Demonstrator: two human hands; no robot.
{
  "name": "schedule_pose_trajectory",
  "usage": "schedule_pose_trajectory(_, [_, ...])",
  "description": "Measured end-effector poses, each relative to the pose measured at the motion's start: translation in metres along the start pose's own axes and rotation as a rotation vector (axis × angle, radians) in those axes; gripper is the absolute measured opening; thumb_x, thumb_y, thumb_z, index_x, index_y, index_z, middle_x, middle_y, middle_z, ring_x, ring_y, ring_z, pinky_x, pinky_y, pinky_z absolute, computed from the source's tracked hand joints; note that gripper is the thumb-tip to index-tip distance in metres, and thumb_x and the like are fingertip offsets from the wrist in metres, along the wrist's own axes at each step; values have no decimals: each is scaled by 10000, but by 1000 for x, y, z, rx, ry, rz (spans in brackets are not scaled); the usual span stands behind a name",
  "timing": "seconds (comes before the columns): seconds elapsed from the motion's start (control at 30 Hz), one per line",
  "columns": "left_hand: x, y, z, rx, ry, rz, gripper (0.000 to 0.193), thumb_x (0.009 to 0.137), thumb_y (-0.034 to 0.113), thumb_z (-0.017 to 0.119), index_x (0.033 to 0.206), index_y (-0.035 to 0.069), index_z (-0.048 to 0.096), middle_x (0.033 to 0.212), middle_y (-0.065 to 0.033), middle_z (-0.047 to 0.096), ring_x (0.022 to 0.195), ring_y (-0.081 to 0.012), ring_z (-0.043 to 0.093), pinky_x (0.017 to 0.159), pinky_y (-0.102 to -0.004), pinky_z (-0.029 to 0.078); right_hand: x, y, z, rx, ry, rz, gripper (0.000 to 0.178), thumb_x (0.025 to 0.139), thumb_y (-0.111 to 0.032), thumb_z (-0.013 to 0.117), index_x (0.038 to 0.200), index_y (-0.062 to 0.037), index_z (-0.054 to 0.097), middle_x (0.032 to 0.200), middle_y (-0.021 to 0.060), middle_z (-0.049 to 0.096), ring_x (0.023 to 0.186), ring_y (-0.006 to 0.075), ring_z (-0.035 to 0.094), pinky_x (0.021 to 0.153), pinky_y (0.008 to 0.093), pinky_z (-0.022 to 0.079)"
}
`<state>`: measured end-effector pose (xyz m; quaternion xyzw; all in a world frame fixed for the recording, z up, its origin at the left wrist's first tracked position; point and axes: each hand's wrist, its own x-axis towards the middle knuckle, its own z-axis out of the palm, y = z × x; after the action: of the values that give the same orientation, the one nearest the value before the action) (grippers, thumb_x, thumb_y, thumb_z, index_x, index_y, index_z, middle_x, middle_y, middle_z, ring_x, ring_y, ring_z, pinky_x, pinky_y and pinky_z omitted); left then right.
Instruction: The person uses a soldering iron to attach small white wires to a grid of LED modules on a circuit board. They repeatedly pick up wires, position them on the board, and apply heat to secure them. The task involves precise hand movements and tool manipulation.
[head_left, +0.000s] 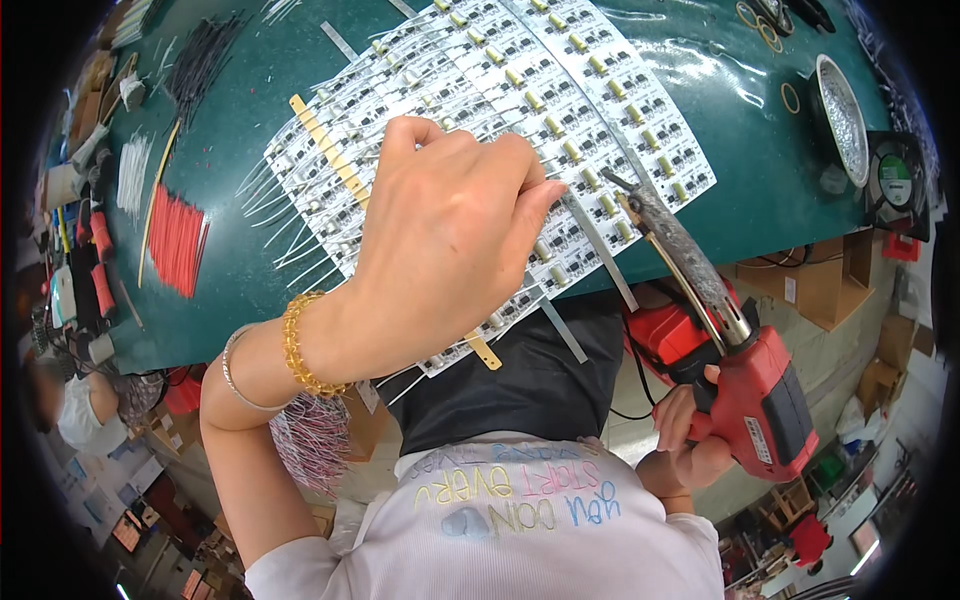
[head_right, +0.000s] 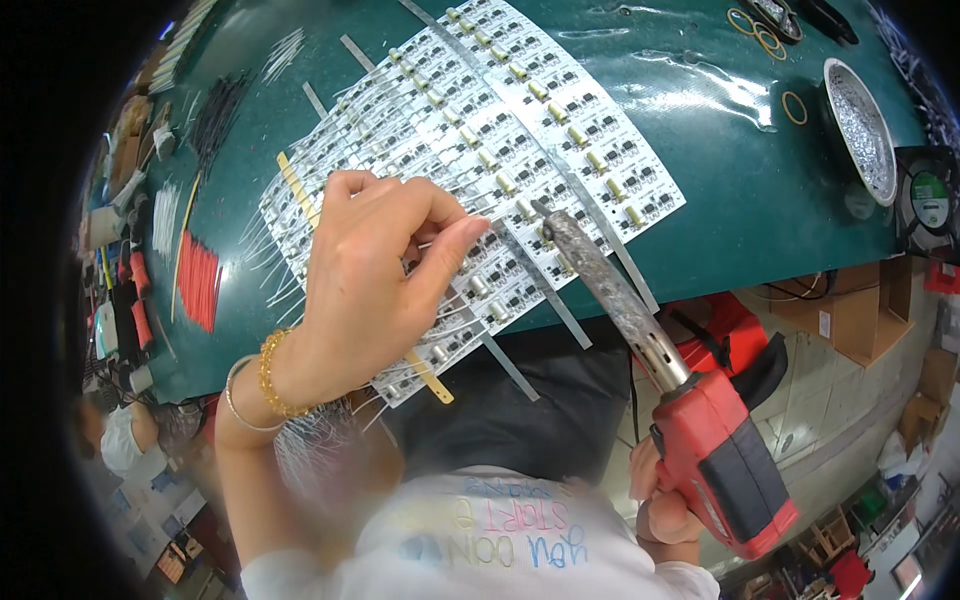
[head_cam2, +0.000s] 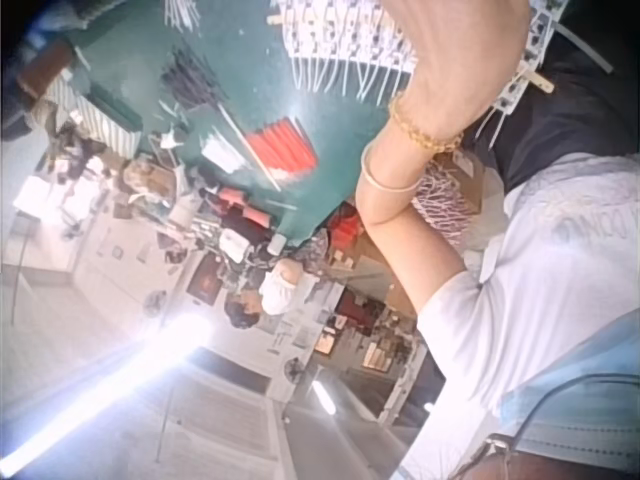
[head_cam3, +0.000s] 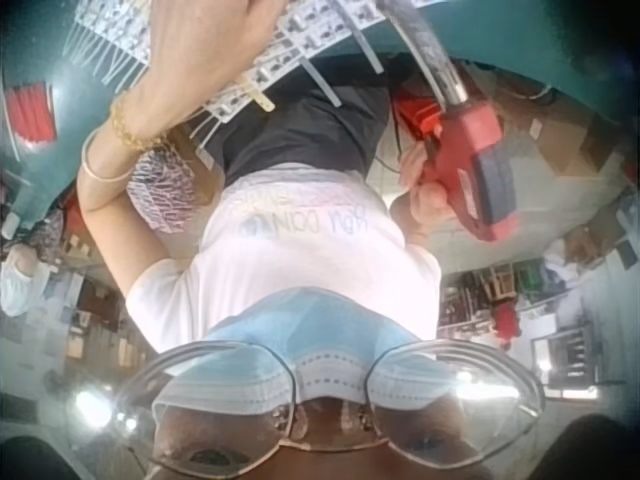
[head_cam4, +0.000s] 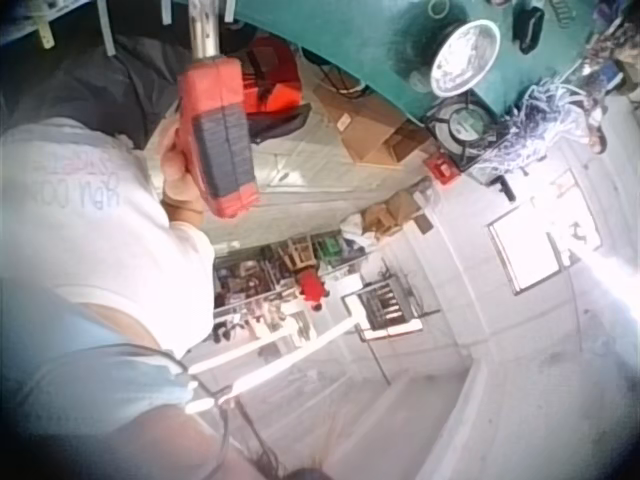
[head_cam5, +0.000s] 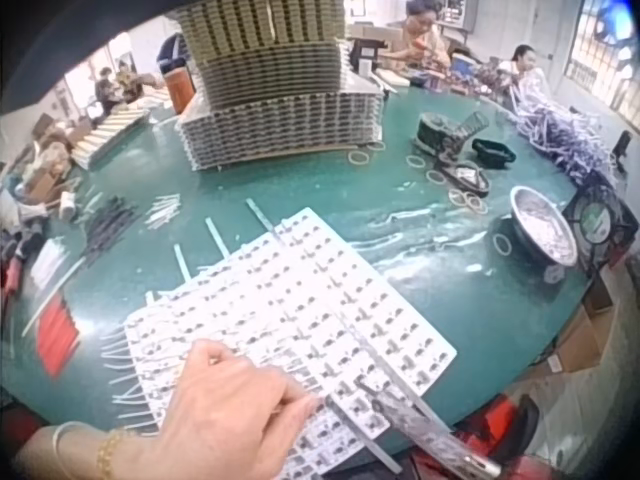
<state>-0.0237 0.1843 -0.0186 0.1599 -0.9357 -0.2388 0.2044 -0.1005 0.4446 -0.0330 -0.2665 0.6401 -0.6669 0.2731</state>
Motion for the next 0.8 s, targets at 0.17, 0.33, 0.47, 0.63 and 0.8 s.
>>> schedule_pose_trajectory(0.17, [-1,-2,1,-6,-22,0,140,773,104,685,685,72,581,551,1,537,495,-139,480,692,-302,322,2,0,4,-20,7,-10,747,836,-586,509,1160,80,415,482,-15,453,375,100,439,403,233,379])
schedule_pose_trajectory(0.33, [-1,-3,1,-21,-37,-12,146,767,105,693,682,74,578,546,5,538,491,-137,476,682,-301,317,-1,-1,5,-43,40,6,719,834,-576,521,1135,69,423,484,-11,452,383,103,444,414,234,380])
schedule_pose_trajectory(0.47, [-1,-2,4,-16,7,1,154,761,103,700,679,77,572,545,9,534,489,-136,471,681,-300,314,0,-3,6,-38,33,22,699,837,-565,525,1126,63,425,485,-9,454,386,106,449,418,233,375])
schedule_pose_trajectory(0.63, [-1,-2,5,-18,22,5,166,757,105,706,676,77,564,538,12,521,483,-137,458,679,-301,312,-1,-1,0,-62,-9,32,692,831,-562,537,1112,62,431,488,-3,461,389,107,453,415,233,371])
schedule_pose_trajectory(0.8, [-1,-2,5,-22,30,5,170,753,107,710,673,77,563,537,12,516,481,-136,451,675,-301,313,-4,-3,1,-122,23,67,725,818,-577,540,1095,83,424,484,-3,460,386,107,450,414,235,381])
